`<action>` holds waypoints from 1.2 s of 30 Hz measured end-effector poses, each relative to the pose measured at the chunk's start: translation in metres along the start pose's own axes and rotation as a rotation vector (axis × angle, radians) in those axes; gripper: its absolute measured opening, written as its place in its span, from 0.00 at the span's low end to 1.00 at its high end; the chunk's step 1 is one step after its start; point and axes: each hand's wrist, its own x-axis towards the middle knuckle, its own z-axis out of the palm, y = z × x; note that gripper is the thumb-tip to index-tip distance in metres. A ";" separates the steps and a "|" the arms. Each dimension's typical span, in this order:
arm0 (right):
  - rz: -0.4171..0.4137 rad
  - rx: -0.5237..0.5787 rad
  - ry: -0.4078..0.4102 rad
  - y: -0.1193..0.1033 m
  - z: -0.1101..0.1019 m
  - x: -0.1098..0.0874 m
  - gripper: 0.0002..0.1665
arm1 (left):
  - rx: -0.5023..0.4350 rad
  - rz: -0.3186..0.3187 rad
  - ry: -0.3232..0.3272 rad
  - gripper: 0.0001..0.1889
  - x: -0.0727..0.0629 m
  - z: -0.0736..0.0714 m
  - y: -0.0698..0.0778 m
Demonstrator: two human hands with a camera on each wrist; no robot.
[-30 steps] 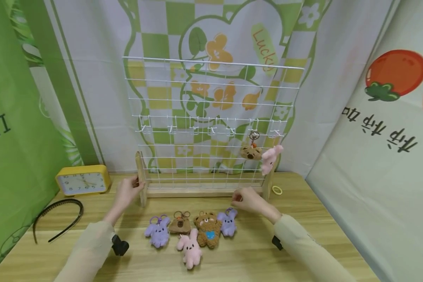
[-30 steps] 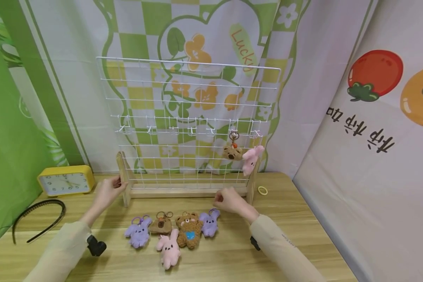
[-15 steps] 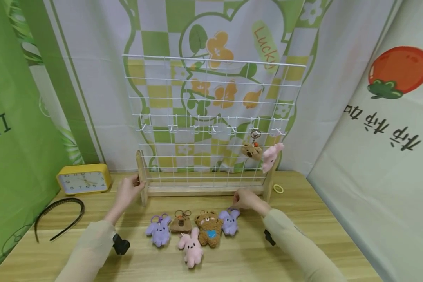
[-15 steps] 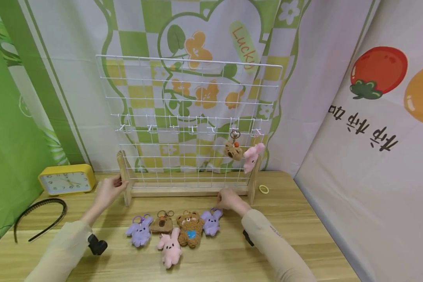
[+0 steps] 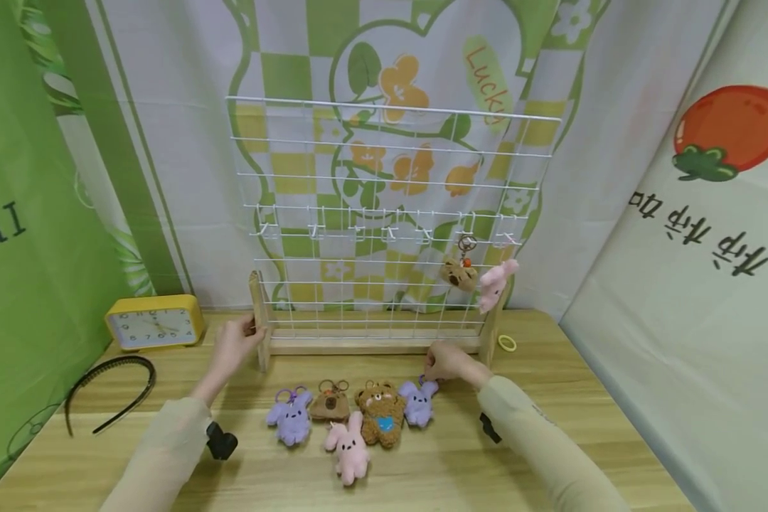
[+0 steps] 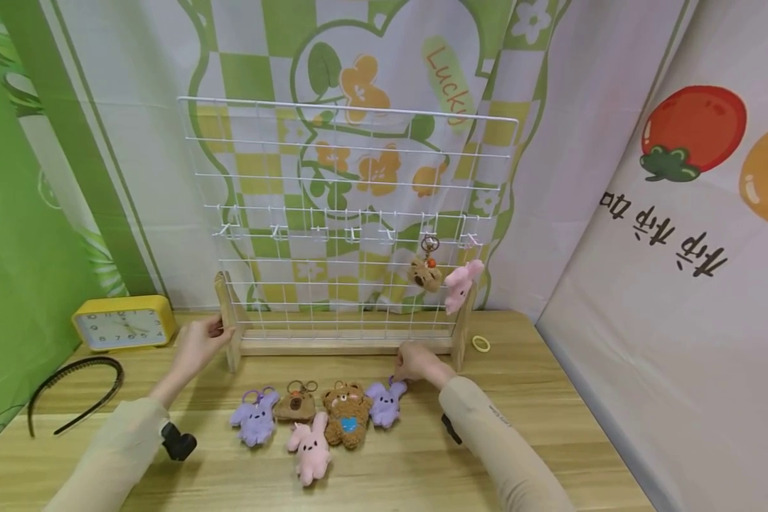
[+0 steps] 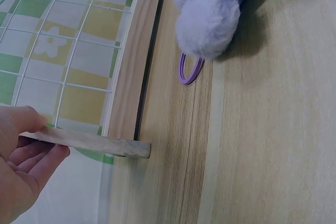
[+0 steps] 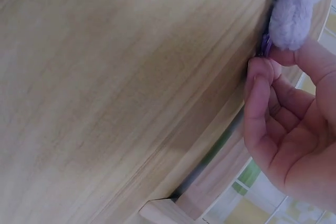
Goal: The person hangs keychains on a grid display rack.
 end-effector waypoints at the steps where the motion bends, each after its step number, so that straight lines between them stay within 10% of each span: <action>1: 0.002 -0.002 -0.006 0.001 0.000 0.000 0.16 | 0.003 -0.003 -0.005 0.12 0.001 0.001 0.000; 19: -0.165 -0.002 0.153 -0.014 -0.028 -0.026 0.04 | 0.032 -0.067 -0.049 0.12 0.002 0.003 0.002; 28: -0.375 -0.097 0.347 -0.043 -0.069 -0.046 0.05 | 0.028 -0.075 -0.057 0.14 0.001 0.001 -0.001; 36: -0.358 -0.103 0.453 -0.069 -0.117 -0.057 0.04 | 0.054 -0.060 -0.046 0.13 0.002 0.001 0.000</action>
